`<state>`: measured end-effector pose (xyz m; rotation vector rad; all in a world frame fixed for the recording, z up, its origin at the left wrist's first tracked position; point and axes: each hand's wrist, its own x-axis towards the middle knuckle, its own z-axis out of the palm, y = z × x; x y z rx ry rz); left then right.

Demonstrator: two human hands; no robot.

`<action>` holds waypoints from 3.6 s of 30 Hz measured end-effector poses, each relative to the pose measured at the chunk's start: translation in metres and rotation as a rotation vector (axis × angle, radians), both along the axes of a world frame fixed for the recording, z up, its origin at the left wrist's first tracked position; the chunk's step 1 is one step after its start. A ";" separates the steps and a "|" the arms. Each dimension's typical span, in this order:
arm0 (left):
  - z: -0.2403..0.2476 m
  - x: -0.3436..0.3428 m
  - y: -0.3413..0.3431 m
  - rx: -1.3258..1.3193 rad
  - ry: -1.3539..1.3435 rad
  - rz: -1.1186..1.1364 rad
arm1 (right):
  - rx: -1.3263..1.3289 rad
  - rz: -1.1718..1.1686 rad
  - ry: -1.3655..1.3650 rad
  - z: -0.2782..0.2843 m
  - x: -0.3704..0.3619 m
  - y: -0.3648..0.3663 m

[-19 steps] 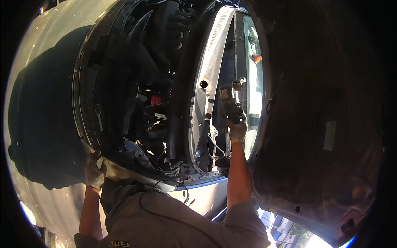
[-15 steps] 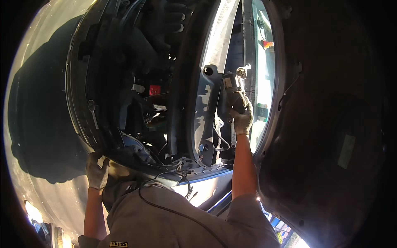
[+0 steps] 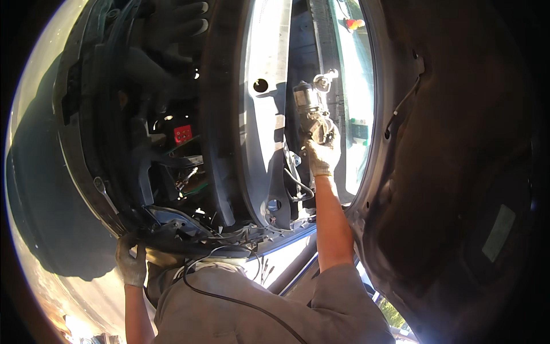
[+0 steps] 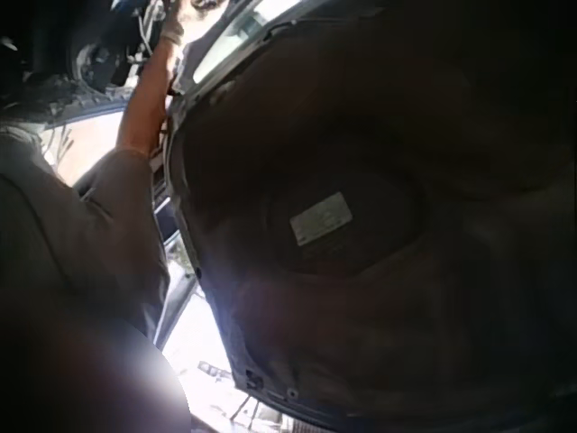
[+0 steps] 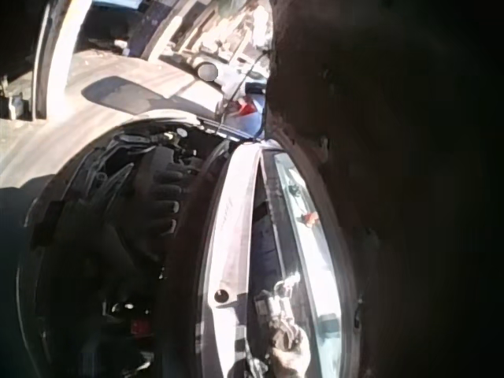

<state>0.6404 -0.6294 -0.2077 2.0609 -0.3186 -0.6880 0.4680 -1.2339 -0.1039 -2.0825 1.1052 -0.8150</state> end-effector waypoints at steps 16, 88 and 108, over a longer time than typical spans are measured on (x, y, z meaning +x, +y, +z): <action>-0.009 0.005 0.001 0.022 -0.052 -0.072 | -0.145 -0.161 0.327 -0.050 -0.033 -0.011; 0.074 -0.203 -0.487 0.148 -0.177 -1.502 | 0.224 -0.154 0.835 -0.006 -0.025 -0.027; 0.175 0.036 -0.225 -0.387 -0.011 -1.010 | 0.147 -0.096 0.694 -0.007 -0.026 -0.012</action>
